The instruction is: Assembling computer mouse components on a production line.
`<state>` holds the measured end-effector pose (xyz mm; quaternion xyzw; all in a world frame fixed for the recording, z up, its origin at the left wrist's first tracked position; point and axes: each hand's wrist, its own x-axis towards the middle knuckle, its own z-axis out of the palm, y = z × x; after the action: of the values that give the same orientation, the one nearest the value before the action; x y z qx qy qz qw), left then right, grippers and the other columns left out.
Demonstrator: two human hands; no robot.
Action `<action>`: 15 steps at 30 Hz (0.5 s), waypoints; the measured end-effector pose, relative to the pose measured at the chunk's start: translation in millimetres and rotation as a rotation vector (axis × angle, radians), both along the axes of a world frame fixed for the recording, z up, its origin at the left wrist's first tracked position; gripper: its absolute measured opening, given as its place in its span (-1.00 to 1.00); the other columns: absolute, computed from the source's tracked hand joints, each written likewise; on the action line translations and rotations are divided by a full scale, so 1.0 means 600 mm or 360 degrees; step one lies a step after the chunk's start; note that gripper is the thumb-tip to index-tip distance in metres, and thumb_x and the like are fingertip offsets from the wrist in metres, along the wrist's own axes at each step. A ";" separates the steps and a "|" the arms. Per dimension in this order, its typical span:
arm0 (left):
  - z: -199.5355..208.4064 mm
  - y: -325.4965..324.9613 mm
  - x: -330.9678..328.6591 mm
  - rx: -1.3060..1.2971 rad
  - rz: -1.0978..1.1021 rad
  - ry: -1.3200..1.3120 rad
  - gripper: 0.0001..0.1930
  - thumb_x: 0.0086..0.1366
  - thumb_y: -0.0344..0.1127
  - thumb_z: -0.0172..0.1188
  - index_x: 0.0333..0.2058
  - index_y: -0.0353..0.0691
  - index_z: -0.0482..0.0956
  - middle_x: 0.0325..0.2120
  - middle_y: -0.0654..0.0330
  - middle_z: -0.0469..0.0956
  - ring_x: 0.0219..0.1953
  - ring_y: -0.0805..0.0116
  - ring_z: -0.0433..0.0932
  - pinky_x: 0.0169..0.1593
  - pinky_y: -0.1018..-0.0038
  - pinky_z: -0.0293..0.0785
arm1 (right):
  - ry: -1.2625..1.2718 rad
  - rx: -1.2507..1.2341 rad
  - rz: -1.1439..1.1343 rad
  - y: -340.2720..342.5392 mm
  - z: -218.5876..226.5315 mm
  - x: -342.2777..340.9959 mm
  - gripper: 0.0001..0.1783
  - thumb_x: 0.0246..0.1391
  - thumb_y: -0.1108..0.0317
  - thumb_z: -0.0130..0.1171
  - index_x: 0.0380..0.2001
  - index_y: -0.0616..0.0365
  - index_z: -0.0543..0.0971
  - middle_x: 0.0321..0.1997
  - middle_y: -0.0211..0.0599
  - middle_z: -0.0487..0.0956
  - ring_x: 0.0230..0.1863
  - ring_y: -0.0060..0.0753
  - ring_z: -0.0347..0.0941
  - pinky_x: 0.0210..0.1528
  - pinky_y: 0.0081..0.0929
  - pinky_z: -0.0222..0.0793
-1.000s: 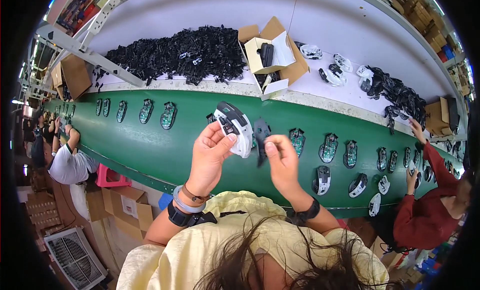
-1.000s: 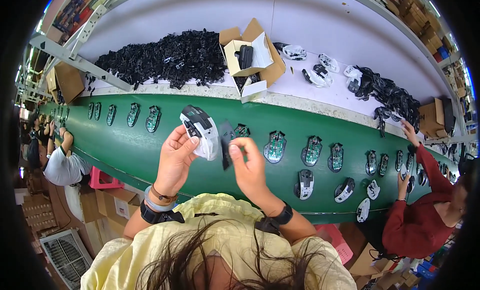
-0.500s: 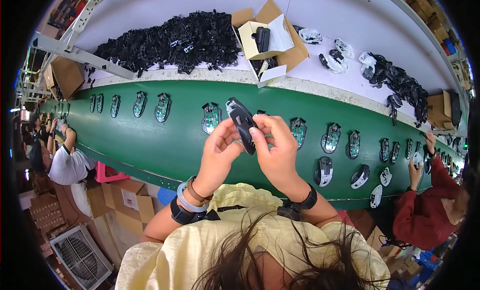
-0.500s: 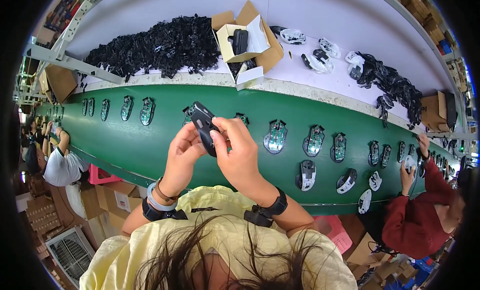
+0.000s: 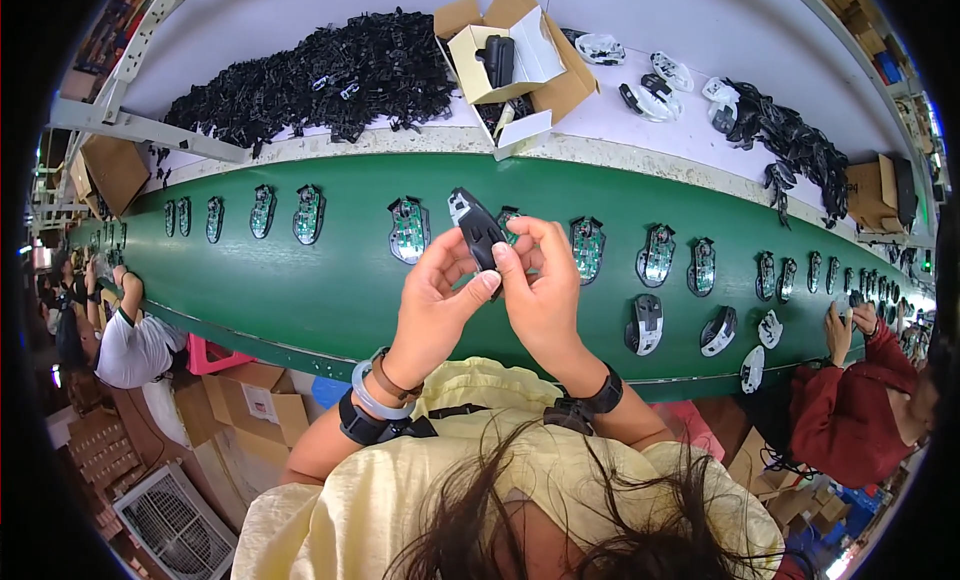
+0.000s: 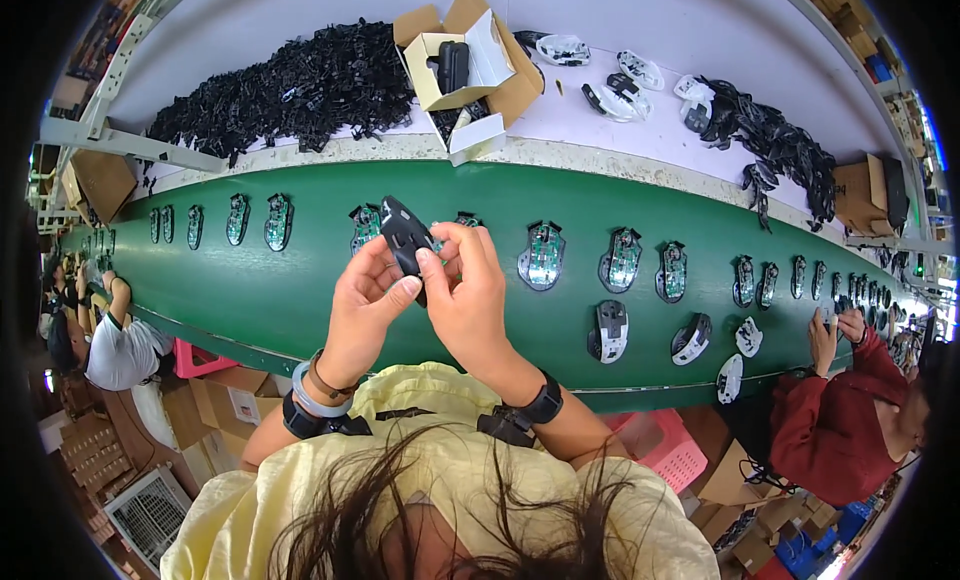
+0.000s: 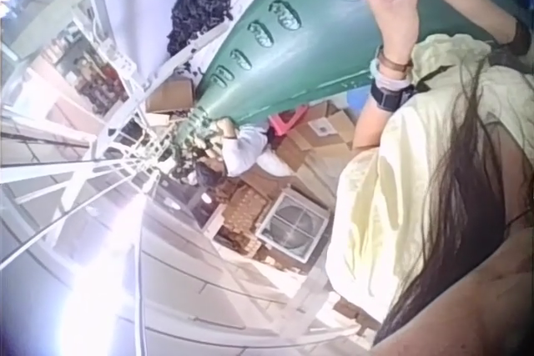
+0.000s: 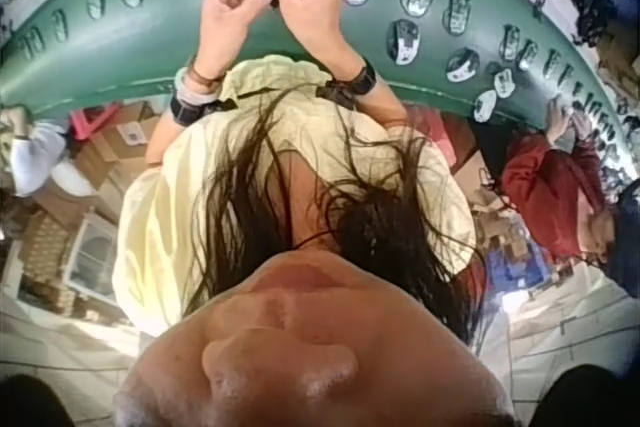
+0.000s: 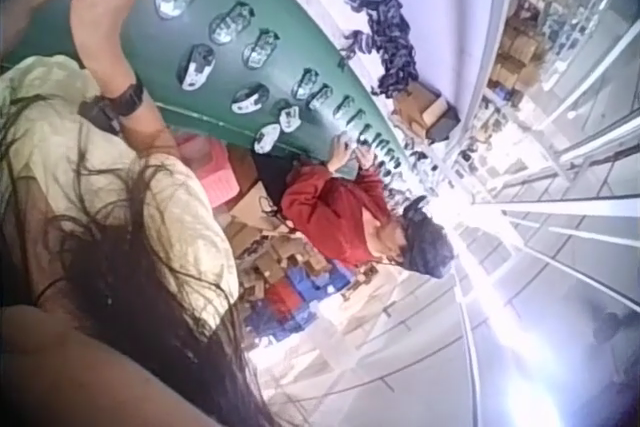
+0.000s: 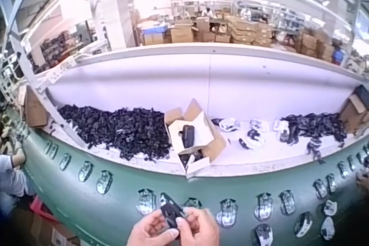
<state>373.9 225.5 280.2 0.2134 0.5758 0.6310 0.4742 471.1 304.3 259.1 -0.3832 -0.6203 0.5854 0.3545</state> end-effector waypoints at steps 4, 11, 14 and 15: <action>-0.010 -0.011 -0.002 -0.0029 0.0008 -0.0079 -0.50 0.21 -0.53 0.11 0.12 -0.37 0.18 -0.01 0.13 0.37 -0.02 0.42 0.40 0.00 0.49 0.41 | 0.0063 -0.0388 0.0044 -0.007 -0.011 0.006 -0.66 -0.02 0.52 0.18 -0.13 0.21 0.40 -0.29 -0.28 0.37 -0.58 -0.62 0.29 -0.58 -0.65 0.26; 0.013 -0.012 -0.011 0.0128 -0.0136 -0.0326 -0.49 0.25 -0.44 0.08 0.15 -0.34 0.15 0.02 0.13 0.34 0.02 0.38 0.36 0.07 0.45 0.34 | 0.0445 -0.0701 0.0599 0.002 -0.019 0.023 -0.29 0.07 0.27 0.19 0.20 0.29 0.12 0.08 -0.21 0.35 0.09 -0.46 0.28 0.03 -0.50 0.32; 0.000 -0.024 -0.020 0.0124 -0.0103 0.0009 -0.42 0.25 -0.26 0.11 0.17 -0.29 0.11 0.07 0.10 0.29 0.10 0.33 0.30 0.11 0.39 0.31 | 0.0386 -0.0714 0.0641 0.005 0.019 0.030 -0.28 0.04 0.28 0.22 0.19 0.30 0.15 0.04 -0.22 0.38 0.05 -0.46 0.33 0.01 -0.48 0.34; 0.004 -0.021 -0.021 0.0101 -0.0008 0.0351 -0.37 0.26 -0.12 0.11 0.19 -0.25 0.09 0.10 0.09 0.26 0.14 0.30 0.27 0.13 0.36 0.31 | 0.0408 -0.0752 0.0614 0.003 0.023 0.032 -0.25 -0.01 0.29 0.25 0.18 0.31 0.15 0.02 -0.20 0.39 0.01 -0.43 0.36 -0.01 -0.47 0.36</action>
<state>361.3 212.8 282.7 0.2979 0.6037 0.6204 0.4025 490.2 306.3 273.1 -0.2535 -0.4788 0.8130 0.2135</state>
